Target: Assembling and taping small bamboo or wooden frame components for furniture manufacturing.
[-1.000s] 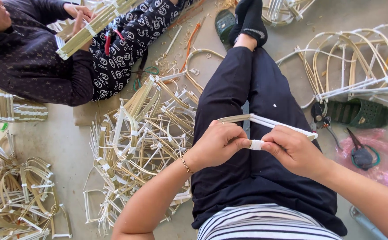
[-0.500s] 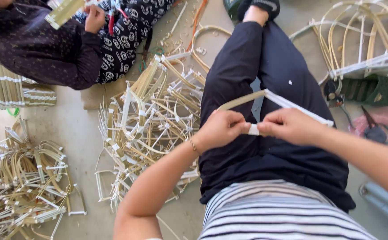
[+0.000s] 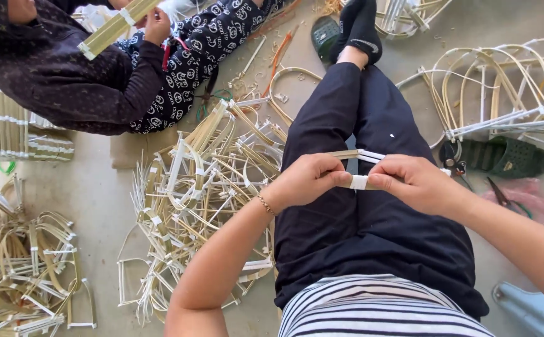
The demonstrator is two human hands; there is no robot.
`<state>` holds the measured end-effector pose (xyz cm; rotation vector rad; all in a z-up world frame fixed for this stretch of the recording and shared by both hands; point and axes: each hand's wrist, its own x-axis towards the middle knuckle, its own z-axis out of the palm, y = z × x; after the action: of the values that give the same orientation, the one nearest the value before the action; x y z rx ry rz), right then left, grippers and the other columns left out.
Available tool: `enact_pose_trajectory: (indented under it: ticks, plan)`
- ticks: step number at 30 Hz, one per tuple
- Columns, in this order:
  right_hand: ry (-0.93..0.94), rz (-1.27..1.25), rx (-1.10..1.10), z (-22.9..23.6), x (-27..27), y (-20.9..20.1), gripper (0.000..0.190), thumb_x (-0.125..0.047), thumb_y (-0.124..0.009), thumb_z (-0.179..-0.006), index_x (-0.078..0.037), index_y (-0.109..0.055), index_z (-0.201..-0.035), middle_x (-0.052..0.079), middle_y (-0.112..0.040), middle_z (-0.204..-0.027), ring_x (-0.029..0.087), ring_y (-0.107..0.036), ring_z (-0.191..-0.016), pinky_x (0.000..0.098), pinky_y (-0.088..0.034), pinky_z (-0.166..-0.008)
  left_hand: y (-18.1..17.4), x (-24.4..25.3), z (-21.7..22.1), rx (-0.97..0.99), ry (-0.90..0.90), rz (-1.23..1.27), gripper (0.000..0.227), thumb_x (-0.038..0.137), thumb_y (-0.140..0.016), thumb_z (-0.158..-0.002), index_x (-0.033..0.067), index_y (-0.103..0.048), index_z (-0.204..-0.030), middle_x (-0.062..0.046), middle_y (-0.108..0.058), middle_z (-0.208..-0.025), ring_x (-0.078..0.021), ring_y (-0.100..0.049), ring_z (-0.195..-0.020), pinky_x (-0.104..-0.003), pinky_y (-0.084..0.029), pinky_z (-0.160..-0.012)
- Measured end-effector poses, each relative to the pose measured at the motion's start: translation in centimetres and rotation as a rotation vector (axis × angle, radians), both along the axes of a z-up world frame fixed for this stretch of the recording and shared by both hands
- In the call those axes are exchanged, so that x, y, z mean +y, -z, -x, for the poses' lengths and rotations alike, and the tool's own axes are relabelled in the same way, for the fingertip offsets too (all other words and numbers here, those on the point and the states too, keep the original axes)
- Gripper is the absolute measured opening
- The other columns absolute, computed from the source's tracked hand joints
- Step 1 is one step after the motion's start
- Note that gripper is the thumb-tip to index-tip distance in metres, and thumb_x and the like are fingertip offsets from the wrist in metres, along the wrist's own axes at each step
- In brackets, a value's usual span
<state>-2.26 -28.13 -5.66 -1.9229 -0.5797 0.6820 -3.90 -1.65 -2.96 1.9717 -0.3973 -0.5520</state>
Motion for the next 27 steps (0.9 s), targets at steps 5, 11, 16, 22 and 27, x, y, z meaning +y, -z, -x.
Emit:
enact_pose_trajectory:
  ticks: [5, 11, 16, 22, 27]
  plan:
    - [0.051, 0.051, -0.118, 1.3, 0.5, 2.3, 0.029, -0.032, -0.061, -0.096, -0.006, -0.073, -0.092, 0.004, -0.065, -0.076, 0.013, -0.062, -0.072, 0.0304, -0.049, -0.067, 1.2, -0.7, 1.6, -0.352, -0.017, -0.143, 0.027, 0.028, -0.066, -0.096, 0.0066, -0.066, -0.081, -0.01, -0.067, -0.079, -0.0302, -0.066, -0.078, -0.042, -0.049, -0.068]
    - [0.004, 0.235, 0.174, 1.7, 1.3, 3.4, 0.037, -0.04, -0.061, -0.095, -0.007, -0.077, -0.089, 0.007, -0.062, -0.063, 0.016, -0.056, -0.062, 0.0333, -0.048, -0.062, 2.1, -0.7, 2.6, -0.226, -0.005, -0.29, 0.031, 0.033, -0.065, -0.094, 0.0076, -0.068, -0.076, -0.012, -0.066, -0.071, -0.0337, -0.066, -0.076, -0.046, -0.048, -0.068]
    - [-0.123, 0.341, 0.394, 0.7, 2.2, 4.3, 0.043, -0.045, -0.062, -0.096, -0.006, -0.078, -0.09, 0.004, -0.065, -0.066, 0.013, -0.058, -0.065, 0.0318, -0.048, -0.064, 3.7, -0.3, 4.5, -0.242, -0.002, -0.322, 0.03, 0.033, -0.064, -0.095, 0.0087, -0.069, -0.078, -0.011, -0.068, -0.074, -0.0329, -0.067, -0.077, -0.046, -0.051, -0.07]
    - [-0.024, 0.126, 0.066, -2.9, -0.7, 1.0, 0.035, -0.037, -0.065, -0.094, -0.008, -0.077, -0.108, 0.004, -0.074, -0.093, 0.016, -0.066, -0.09, 0.0338, -0.051, -0.083, 2.7, 0.2, 2.6, -0.166, -0.081, -0.069, 0.028, 0.03, -0.065, -0.097, 0.0044, -0.071, -0.089, -0.007, -0.067, -0.076, -0.0212, -0.063, -0.073, -0.036, -0.052, -0.068]
    - [0.186, -0.046, -0.456, -2.0, -2.3, -5.3, 0.033, -0.026, -0.066, -0.096, -0.011, -0.071, -0.125, 0.009, -0.071, -0.122, 0.023, -0.066, -0.118, 0.0369, -0.048, -0.103, 2.0, 0.2, 0.4, 0.226, -0.294, 0.408, 0.036, 0.033, -0.051, -0.108, 0.0017, -0.069, -0.104, 0.003, -0.064, -0.083, -0.0049, -0.056, -0.078, -0.024, -0.049, -0.075]
